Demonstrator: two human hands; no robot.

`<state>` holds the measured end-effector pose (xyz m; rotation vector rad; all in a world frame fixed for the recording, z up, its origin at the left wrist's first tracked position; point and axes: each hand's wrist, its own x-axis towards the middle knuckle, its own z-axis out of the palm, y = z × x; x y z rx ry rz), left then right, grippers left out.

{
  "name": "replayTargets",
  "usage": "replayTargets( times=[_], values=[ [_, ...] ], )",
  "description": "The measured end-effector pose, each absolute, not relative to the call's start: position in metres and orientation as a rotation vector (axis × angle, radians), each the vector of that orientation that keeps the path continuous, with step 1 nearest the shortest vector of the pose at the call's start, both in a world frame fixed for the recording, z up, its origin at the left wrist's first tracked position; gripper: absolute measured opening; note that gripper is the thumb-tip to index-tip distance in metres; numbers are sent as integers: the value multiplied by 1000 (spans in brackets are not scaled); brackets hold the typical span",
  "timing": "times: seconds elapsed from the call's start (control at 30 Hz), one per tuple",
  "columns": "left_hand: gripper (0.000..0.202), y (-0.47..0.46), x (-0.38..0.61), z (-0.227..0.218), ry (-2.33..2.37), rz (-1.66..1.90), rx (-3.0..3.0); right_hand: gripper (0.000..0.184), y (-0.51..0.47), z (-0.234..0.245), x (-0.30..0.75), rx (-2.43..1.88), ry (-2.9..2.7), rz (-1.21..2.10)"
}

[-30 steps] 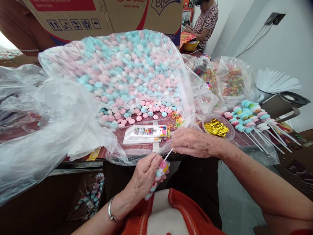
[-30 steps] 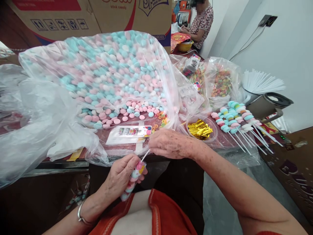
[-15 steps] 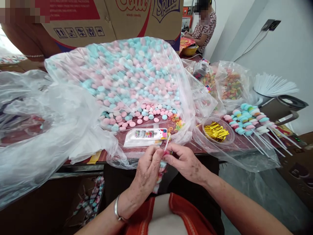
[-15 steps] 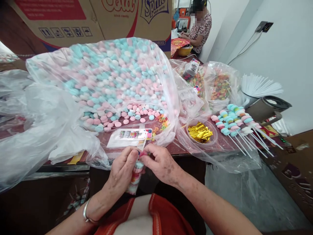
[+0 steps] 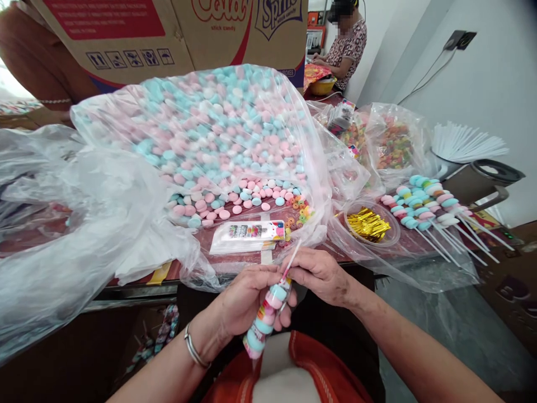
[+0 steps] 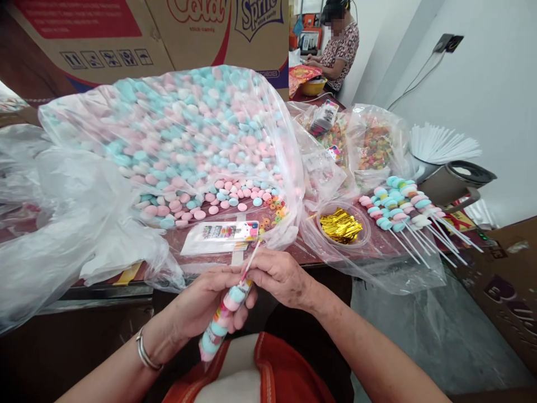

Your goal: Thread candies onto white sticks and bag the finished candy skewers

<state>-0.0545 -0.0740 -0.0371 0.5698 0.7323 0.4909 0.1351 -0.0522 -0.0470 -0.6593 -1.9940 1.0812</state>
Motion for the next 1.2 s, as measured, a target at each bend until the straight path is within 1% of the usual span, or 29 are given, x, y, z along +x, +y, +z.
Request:
replayTargets(
  times=[0.03, 0.1, 0.3, 0.37, 0.43, 0.5, 0.57, 0.67, 0.83, 0.9, 1.0, 1.03, 1.1, 1.17, 1.2],
  values=[
    [23, -73, -55, -36, 720, 493, 560, 18, -52, -46, 135, -676, -2010, 999],
    [29, -71, -55, -33, 701, 500, 584, 19, -54, -45, 134, -726, -1989, 936],
    [29, -68, -54, -24, 839, 486, 803, 18, -65, -49, 129, -1009, -1784, 1017],
    [32, -67, -52, -24, 915, 522, 846, 22, -70, -46, 133, -1118, -1869, 821],
    [33, -66, -49, -24, 939, 531, 865, 23, -73, -41, 139, -1110, -2039, 443],
    [35, -65, -47, -23, 908, 501, 889, 27, -75, -35, 144, -952, -2257, 132],
    [36, -64, -45, -21, 876, 422, 894, 30, -76, -30, 147, -765, -2462, 10],
    [38, -63, -44, -18, 853, 279, 917, 27, -75, -25, 149, -674, -2587, -51],
    [38, -61, -42, -22, 854, 167, 1174, 22, -73, -24, 155, -703, -2652, -118],
    [30, -63, -39, -24, 953, 245, 1437, 20, -73, -25, 157, -776, -2620, -102],
    [13, -65, -32, -26, 993, 534, 1889, 22, -74, -24, 159, -902, -2563, -41],
    [12, -66, -31, -27, 958, 620, 1983, 24, -73, -22, 162, -926, -2551, -5],
    [15, -66, -30, -29, 912, 708, 2047, 27, -68, -16, 172, -936, -2520, 74],
    [18, -65, -32, -30, 978, 690, 1972, 29, -57, -8, 192, -974, -2452, 103],
    [19, -65, -33, -30, 1022, 663, 1894, 30, -48, -5, 205, -1048, -2383, 52]
  ],
)
